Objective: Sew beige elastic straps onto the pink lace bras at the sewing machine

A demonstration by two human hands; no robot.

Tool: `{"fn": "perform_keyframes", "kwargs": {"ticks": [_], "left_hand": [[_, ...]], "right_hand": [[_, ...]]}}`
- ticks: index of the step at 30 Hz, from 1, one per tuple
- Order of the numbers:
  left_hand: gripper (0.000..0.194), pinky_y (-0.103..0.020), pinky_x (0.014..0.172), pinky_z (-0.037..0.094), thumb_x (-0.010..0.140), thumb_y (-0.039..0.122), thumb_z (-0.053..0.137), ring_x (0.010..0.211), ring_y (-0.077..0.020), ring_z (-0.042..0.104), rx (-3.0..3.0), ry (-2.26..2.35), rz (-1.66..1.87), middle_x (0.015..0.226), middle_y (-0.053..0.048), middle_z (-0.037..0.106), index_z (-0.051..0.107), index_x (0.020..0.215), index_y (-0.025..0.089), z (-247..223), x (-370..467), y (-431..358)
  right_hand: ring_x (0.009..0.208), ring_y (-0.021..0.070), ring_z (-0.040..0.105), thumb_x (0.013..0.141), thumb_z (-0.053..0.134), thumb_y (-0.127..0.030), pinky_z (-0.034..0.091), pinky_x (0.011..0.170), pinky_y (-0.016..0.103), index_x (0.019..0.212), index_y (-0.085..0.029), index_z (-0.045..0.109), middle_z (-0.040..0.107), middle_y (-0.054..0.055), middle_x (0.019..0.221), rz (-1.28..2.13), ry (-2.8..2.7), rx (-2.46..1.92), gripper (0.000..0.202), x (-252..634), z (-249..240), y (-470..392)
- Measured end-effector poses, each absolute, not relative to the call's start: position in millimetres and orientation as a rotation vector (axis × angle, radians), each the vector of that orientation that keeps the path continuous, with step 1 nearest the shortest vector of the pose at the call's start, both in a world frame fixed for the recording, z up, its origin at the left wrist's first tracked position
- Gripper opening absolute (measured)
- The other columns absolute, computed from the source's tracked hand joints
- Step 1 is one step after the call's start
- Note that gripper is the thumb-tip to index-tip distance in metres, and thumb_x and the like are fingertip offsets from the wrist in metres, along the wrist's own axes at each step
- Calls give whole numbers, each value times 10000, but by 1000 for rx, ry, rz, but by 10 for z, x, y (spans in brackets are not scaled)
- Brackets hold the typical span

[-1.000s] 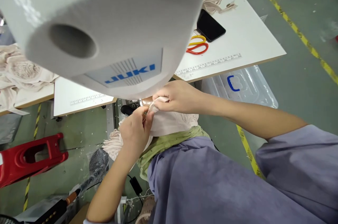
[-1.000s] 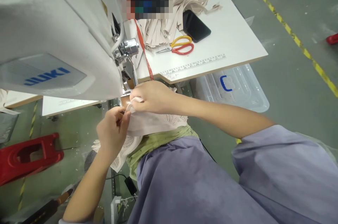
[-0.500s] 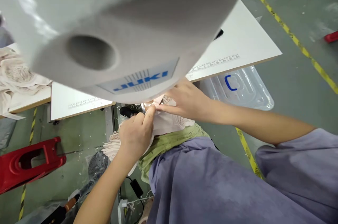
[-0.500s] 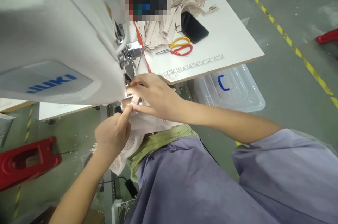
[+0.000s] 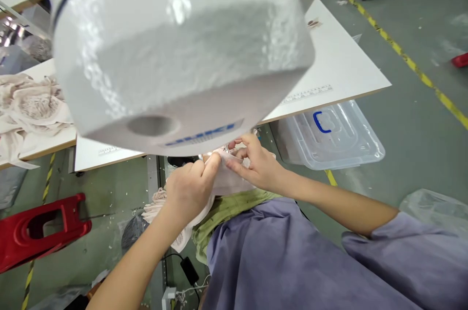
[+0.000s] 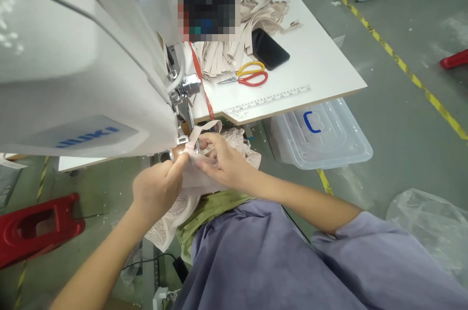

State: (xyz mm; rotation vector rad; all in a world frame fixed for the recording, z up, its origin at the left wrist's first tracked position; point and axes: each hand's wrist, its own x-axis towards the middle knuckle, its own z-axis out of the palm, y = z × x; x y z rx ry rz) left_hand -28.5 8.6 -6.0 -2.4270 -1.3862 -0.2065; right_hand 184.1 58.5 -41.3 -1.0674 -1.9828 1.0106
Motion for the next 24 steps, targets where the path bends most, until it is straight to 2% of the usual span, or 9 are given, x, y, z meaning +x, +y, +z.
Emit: {"fn": "perform_keyframes", "kwargs": {"ticks": [2, 5, 9, 16, 21, 24], "left_hand": [[362, -331, 466, 167, 900, 62, 477, 471, -131, 432, -2380, -1452, -201, 539, 44, 461, 630, 1204, 186, -34, -181, 28], [365, -327, 465, 196, 900, 77, 489, 487, -138, 459, -2334, -1555, -191, 566, 33, 505, 599, 1243, 142, -18, -54, -23], [309, -323, 454, 196, 888, 60, 475, 455, -134, 439, -2280, -1611, -200, 544, 30, 496, 627, 1150, 121, 21, 62, 3], [315, -306, 434, 187, 816, 35, 479, 391, -127, 356, -2173, -1650, -222, 486, 45, 443, 653, 1064, 120, 110, 137, 74], [405, -310, 446, 164, 752, -13, 472, 394, -133, 358, -2161, -1694, -222, 471, 44, 435, 653, 1084, 132, 94, 140, 61], [402, -312, 454, 146, 767, 3, 484, 396, -140, 364, -2189, -1734, -211, 462, 37, 428, 650, 1096, 163, 62, 117, 53]], "right_hand": [[782, 159, 621, 947, 596, -328, 531, 615, 292, 1349, -238, 485, 598, 97, 1184, 936, -2043, -1018, 427, 1865, -421, 608], [1001, 230, 630, 939, 573, -248, 570, 799, 354, 1290, -266, 599, 604, 98, 1219, 760, -2100, -944, 352, 1889, -393, 727], [1128, 271, 621, 906, 562, -184, 551, 960, 403, 1220, -257, 672, 629, 85, 1214, 748, -2128, -902, 341, 1868, -327, 927], [1103, 232, 668, 850, 528, -186, 566, 957, 352, 1094, -160, 739, 642, 103, 1311, 903, -2122, -777, 323, 1768, -246, 1176], [1110, 231, 676, 834, 560, -210, 555, 1000, 384, 1050, -193, 755, 677, 70, 1281, 907, -2128, -805, 292, 1750, -267, 1260], [1130, 248, 673, 822, 565, -208, 555, 1012, 407, 1045, -203, 763, 670, 67, 1294, 923, -2129, -782, 299, 1746, -279, 1276]]}}
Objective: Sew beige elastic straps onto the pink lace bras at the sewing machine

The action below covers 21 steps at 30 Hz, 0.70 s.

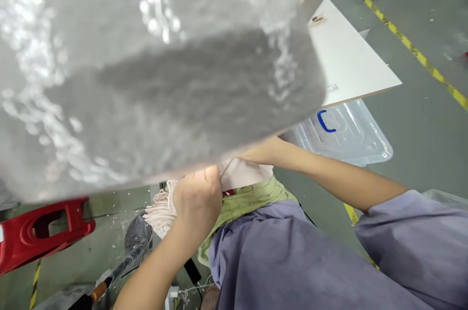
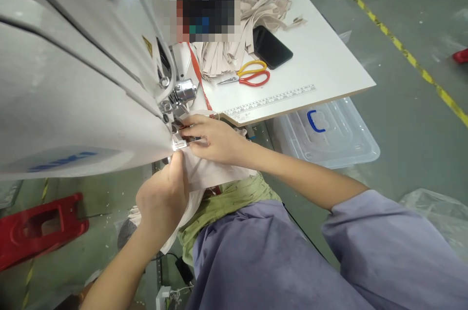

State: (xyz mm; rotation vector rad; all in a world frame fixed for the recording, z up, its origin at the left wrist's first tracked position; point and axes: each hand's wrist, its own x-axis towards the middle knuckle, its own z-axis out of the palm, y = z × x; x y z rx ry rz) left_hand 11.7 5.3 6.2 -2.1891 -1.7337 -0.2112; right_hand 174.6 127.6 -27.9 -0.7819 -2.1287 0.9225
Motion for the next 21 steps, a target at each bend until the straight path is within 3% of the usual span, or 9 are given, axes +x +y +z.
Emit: {"fn": "perform_keyframes", "kwargs": {"ticks": [7, 12, 15, 21], "left_hand": [[365, -314, 451, 121, 857, 113, 498, 387, -146, 358, -2291, -1893, -184, 487, 26, 421, 593, 1192, 220, -4, 36, 15], [392, -322, 463, 141, 857, 84, 493, 416, -156, 394, -2261, -1802, -240, 494, 28, 420, 583, 1215, 214, -18, 66, 20], [358, -321, 475, 164, 873, 69, 494, 446, -152, 422, -2273, -1818, -271, 515, 23, 459, 599, 1183, 215, -7, 62, 11], [343, -323, 480, 179, 900, 61, 463, 470, -158, 464, -2218, -1817, -237, 514, 28, 486, 590, 1188, 198, -1, 32, -7]], "right_hand": [[1118, 257, 683, 824, 586, -159, 589, 966, 429, 1104, -268, 764, 705, 40, 1226, 976, -2110, -841, 349, 1756, -195, 1246], [1182, 256, 661, 845, 559, -178, 556, 1029, 424, 1131, -233, 751, 649, 55, 1348, 954, -2128, -800, 349, 1808, -228, 1260], [1182, 252, 659, 854, 567, -198, 581, 980, 399, 1153, -229, 739, 638, 54, 1369, 993, -2116, -820, 346, 1802, -252, 1255], [1223, 246, 636, 860, 576, -218, 522, 1060, 415, 1156, -213, 729, 641, 60, 1375, 1030, -2089, -793, 333, 1753, -263, 1232]]}}
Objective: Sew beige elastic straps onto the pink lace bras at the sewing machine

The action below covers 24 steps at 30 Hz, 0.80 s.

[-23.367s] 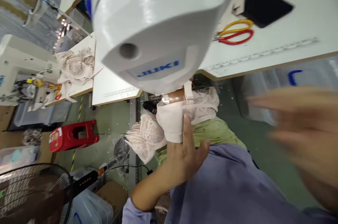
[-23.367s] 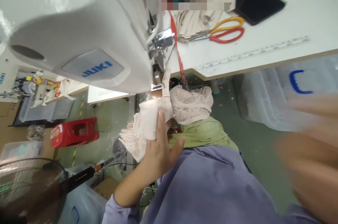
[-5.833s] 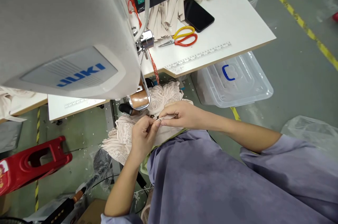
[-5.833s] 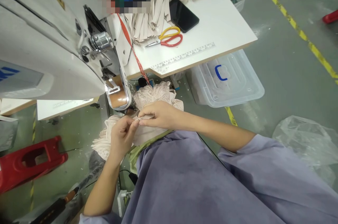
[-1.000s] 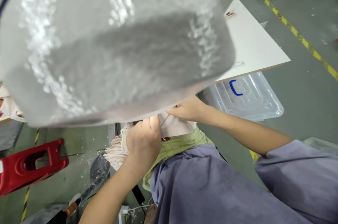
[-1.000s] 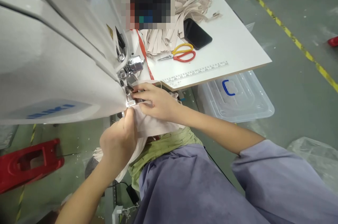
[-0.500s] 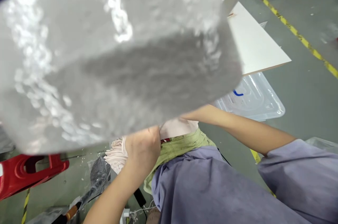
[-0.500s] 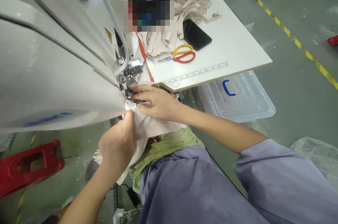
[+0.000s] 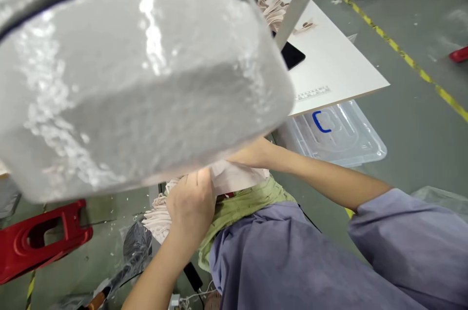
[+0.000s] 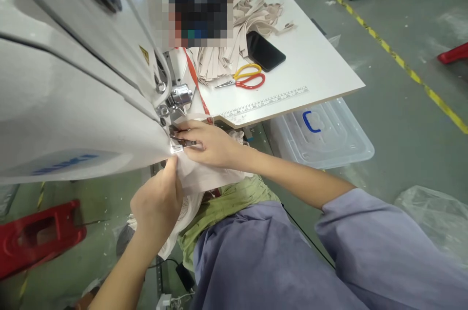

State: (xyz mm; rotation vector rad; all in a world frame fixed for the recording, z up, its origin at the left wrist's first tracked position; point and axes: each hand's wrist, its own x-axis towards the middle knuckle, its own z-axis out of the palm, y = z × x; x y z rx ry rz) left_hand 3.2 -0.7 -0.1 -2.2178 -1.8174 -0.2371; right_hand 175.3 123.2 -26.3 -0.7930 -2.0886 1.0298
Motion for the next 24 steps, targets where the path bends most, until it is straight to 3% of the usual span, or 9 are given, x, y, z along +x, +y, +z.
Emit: {"fn": "perform_keyframes", "kwargs": {"ticks": [8, 11, 15, 17, 21, 24], "left_hand": [[297, -302, 501, 242, 962, 166, 453, 543, -164, 554, -2225, -1957, -287, 583, 2, 590, 619, 1205, 203, -82, -11, -32], [294, -282, 536, 313, 985, 218, 435, 611, -167, 607, -2246, -2109, -339, 690, -16, 676, 615, 1217, 215, -77, -48, -70], [273, -244, 587, 412, 1009, 359, 441, 727, -161, 660, -2242, -2425, -774, 924, -53, 729, 573, 1191, 202, -29, -73, -111], [300, -235, 581, 435, 993, 446, 475, 752, -163, 661, -2189, -2631, -1030, 946, -55, 713, 569, 1118, 190, -1, -114, -125], [357, -278, 743, 510, 977, 506, 501, 872, -191, 674, -2448, -2892, -1218, 970, -51, 731, 667, 1017, 193, 31, -223, -143], [359, -326, 861, 526, 947, 505, 564, 972, -233, 678, -2809, -2913, -1392, 1040, -69, 752, 739, 1023, 201, -3, -254, -204]], "right_hand": [[1038, 228, 671, 843, 563, -249, 578, 852, 341, 1071, -183, 742, 678, 84, 1235, 1057, -2054, -819, 297, 1753, -222, 1192], [868, 183, 648, 851, 564, -235, 553, 743, 294, 1052, -172, 721, 687, 74, 1119, 1092, -2038, -833, 262, 1729, -227, 1154], [674, 118, 563, 869, 623, -284, 494, 653, 267, 1182, -186, 642, 667, 47, 1021, 1148, -1957, -875, 328, 1826, -354, 1103], [651, 106, 534, 867, 660, -322, 461, 623, 256, 1212, -193, 607, 660, 42, 1017, 1114, -1920, -952, 372, 1904, -422, 1042], [713, 135, 562, 908, 645, -360, 423, 629, 256, 971, -192, 666, 660, 27, 862, 1171, -1964, -1005, 180, 2037, -429, 719], [652, 127, 541, 924, 641, -389, 423, 594, 252, 858, -198, 642, 614, 2, 740, 1518, -1837, -926, 202, 2081, -349, 315]]}}
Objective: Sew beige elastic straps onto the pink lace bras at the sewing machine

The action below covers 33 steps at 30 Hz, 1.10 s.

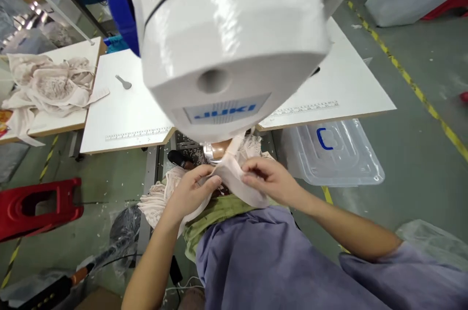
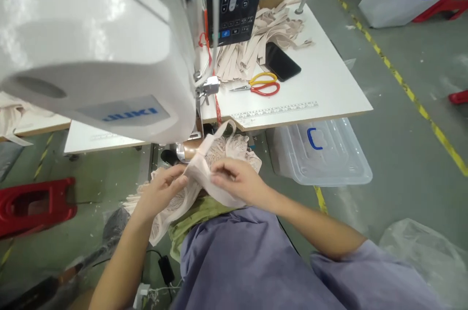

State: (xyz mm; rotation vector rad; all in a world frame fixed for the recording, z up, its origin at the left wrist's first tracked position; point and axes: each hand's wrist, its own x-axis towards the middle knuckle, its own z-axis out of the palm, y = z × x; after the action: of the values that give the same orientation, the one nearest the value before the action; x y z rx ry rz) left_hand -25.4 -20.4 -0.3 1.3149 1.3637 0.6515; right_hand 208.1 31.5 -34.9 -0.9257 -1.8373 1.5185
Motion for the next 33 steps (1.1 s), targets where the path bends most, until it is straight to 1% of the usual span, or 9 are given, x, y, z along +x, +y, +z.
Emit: {"fn": "perform_keyframes", "kwargs": {"ticks": [5, 9, 12, 15, 17, 24, 27, 29, 33], "left_hand": [[403, -314, 709, 540, 893, 551, 631, 767, -206, 660, 1054, 1345, 823, 840, -75, 740, 773, 892, 174, -64, -399, -505], [405, -288, 633, 491, 863, 566, 657, 692, -174, 607, 965, 1536, 898, 817, -64, 714, 766, 908, 178, -25, -685, -732], [381, -283, 627, 468, 868, 543, 641, 672, -164, 581, 965, 1550, 775, 781, -50, 682, 734, 861, 174, -88, -840, -742], [296, -304, 713, 482, 878, 462, 626, 810, -195, 608, 1055, 1759, 724, 891, -68, 687, 706, 917, 179, -315, -839, -667], [260, -318, 784, 486, 860, 413, 647, 920, -211, 609, 1073, 1967, 821, 974, -84, 679, 683, 961, 176, -524, -741, -621], [453, -292, 742, 517, 926, 556, 513, 774, -173, 643, 963, 1748, 971, 823, -61, 697, 682, 895, 136, -1058, -248, -553], [379, -279, 789, 498, 947, 507, 521, 841, -167, 632, 962, 1783, 1051, 887, -48, 693, 662, 962, 155, -1011, -185, -564], [323, -267, 774, 479, 952, 473, 541, 826, -159, 611, 999, 1814, 1068, 879, -33, 680, 658, 977, 173, -902, -174, -585], [301, -259, 710, 475, 973, 448, 528, 765, -158, 611, 1090, 1758, 1006, 834, -26, 677, 673, 979, 184, -670, -133, -607]], "right_hand": [[601, 108, 495, 879, 690, -502, 418, 535, 232, 890, -211, 604, 562, -15, 737, 2073, -1455, -831, 304, 1851, -352, -125], [884, 165, 621, 729, 822, -550, 538, 792, 292, 1108, -205, 614, 644, 46, 995, 2410, -1242, -592, 553, 1319, -582, -67], [831, 135, 620, 770, 784, -546, 547, 799, 269, 1105, -219, 637, 634, 15, 902, 2525, -822, -649, 490, 999, -764, 47], [702, 101, 571, 776, 798, -455, 535, 724, 236, 954, -210, 662, 587, -22, 779, 2300, -711, -863, 332, 935, -946, 105], [741, 123, 597, 786, 784, -446, 542, 775, 274, 880, -196, 646, 615, -8, 793, 2076, -892, -939, 301, 984, -1091, 91], [1051, 232, 625, 869, 658, -299, 531, 914, 411, 976, -202, 651, 656, 84, 1088, 1321, -1820, -897, 144, 1247, -1465, -46], [841, 187, 637, 881, 665, -319, 549, 752, 338, 890, -200, 651, 654, 64, 953, 1169, -1977, -844, 121, 1395, -1404, -19], [676, 146, 597, 907, 657, -368, 529, 649, 295, 926, -205, 662, 638, 35, 845, 1124, -1993, -873, 164, 1467, -1315, 22], [650, 132, 603, 953, 594, -372, 547, 680, 307, 1194, -235, 675, 680, 70, 1018, 1004, -2066, -907, 289, 1474, -1154, 107]]}}
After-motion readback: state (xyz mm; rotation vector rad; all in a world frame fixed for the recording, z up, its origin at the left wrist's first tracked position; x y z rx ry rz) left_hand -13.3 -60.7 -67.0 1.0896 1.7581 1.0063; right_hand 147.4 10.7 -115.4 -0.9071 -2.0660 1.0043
